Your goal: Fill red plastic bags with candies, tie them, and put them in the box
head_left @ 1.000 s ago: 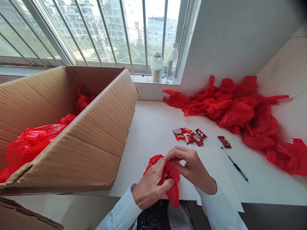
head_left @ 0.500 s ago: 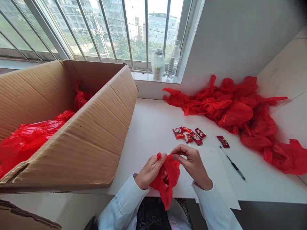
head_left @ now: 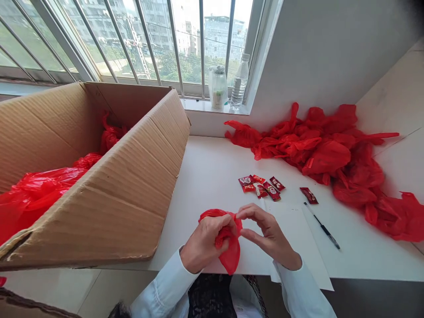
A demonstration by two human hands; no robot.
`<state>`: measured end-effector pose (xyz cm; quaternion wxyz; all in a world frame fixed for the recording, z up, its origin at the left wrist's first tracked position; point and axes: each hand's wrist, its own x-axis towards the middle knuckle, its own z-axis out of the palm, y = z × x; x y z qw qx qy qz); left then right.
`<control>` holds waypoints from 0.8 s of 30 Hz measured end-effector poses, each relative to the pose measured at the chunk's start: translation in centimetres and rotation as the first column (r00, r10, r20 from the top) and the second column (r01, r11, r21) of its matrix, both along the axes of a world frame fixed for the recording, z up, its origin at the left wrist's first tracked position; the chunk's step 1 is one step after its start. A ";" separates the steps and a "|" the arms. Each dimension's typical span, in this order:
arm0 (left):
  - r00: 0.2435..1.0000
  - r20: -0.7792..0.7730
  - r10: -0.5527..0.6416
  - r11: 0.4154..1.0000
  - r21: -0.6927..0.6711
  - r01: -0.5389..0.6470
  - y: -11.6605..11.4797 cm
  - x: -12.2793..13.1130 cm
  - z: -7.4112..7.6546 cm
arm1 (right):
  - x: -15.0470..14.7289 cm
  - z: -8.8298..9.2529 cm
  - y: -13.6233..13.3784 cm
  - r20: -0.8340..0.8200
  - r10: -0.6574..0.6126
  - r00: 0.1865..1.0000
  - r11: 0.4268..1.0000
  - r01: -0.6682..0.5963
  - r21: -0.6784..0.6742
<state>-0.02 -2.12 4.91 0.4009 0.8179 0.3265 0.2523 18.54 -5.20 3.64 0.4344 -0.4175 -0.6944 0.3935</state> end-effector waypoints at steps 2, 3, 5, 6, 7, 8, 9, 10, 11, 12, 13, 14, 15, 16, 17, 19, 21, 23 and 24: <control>0.996 -0.063 0.068 0.978 0.204 -0.054 -0.5 0.1 -0.4 | -0.4 -0.5 1.1 -0.060 0.017 0.998 0.998 -0.020 -0.062; 0.990 -0.081 0.115 0.949 0.303 -0.086 -0.6 0.2 -0.7 | -0.7 -0.8 1.7 -0.069 0.050 0.996 0.994 -0.057 -0.089; 0.975 -0.083 0.207 0.866 0.480 -0.143 -0.5 0.1 -1.6 | -1.2 -1.5 2.6 -0.065 0.108 0.992 0.986 -0.115 -0.124; 0.968 -0.069 0.243 0.817 0.553 -0.165 -0.4 0.1 -2.1 | -1.4 -1.8 3.0 -0.062 0.126 0.990 0.982 -0.134 -0.134; 0.962 -0.049 0.269 0.768 0.614 -0.183 -0.2 0.0 -2.5 | -1.5 -2.0 3.4 -0.056 0.147 0.988 0.977 -0.154 -0.146; 0.958 -0.024 0.286 0.721 0.664 -0.198 0.0 -0.1 -2.9 | -1.5 -2.2 3.6 -0.049 0.174 0.983 0.971 -0.180 -0.157; 0.955 0.001 0.296 0.678 0.704 -0.211 0.2 -0.1 -3.3 | -1.5 -2.3 3.8 -0.041 0.203 0.978 0.965 -0.207 -0.162; 0.953 0.025 0.302 0.641 0.734 -0.223 0.4 -0.2 -3.5 | -1.4 -2.3 3.9 -0.031 0.222 0.975 0.962 -0.224 -0.157; 0.950 0.046 0.307 0.610 0.757 -0.234 0.5 -0.3 -3.6 | -1.3 -2.3 4.0 -0.013 0.216 0.976 0.967 -0.216 -0.136; 0.949 0.063 0.310 0.583 0.776 -0.242 0.7 -0.4 -3.6 | -1.2 -2.3 3.9 0.014 0.189 0.982 0.977 -0.187 -0.104; 0.948 0.076 0.310 0.559 0.792 -0.247 0.7 -0.5 -3.6 | -1.1 -2.2 3.9 0.045 0.151 0.988 0.987 -0.148 -0.067; 0.949 0.085 0.305 0.537 0.807 -0.245 0.8 -0.8 -3.5 | -1.0 -2.2 3.7 0.077 0.110 0.991 0.994 -0.108 -0.028; 0.953 0.087 0.289 0.519 0.822 -0.233 0.7 -1.1 -3.3 | -1.0 -2.1 3.6 0.110 0.071 0.991 0.997 -0.072 0.010; 0.961 0.082 0.266 0.507 0.836 -0.212 0.7 -1.5 -3.2 | -1.0 -2.1 3.4 0.144 0.040 0.989 0.998 -0.046 0.045; 0.968 0.073 0.242 0.499 0.846 -0.189 0.6 -1.9 -3.1 | -1.0 -2.0 3.3 0.174 0.015 0.985 0.996 -0.029 0.079; 0.979 0.052 0.197 0.493 0.858 -0.145 0.4 -2.7 -3.0 | -1.1 -1.9 2.9 0.224 -0.015 0.974 0.990 -0.017 0.142; 0.985 0.050 0.167 0.494 0.860 -0.127 0.2 -3.3 -3.1 | -1.1 -1.7 2.6 0.266 -0.033 0.964 0.978 -0.023 0.206; 0.985 0.091 0.147 0.508 0.848 -0.154 -0.1 -3.6 -3.4 | -0.9 -1.6 2.5 0.301 -0.089 0.950 0.959 0.000 0.284; 0.981 0.126 0.149 0.526 0.830 -0.187 -0.2 -3.6 -3.6 | -0.7 -1.6 2.4 0.319 -0.130 0.939 0.946 0.022 0.322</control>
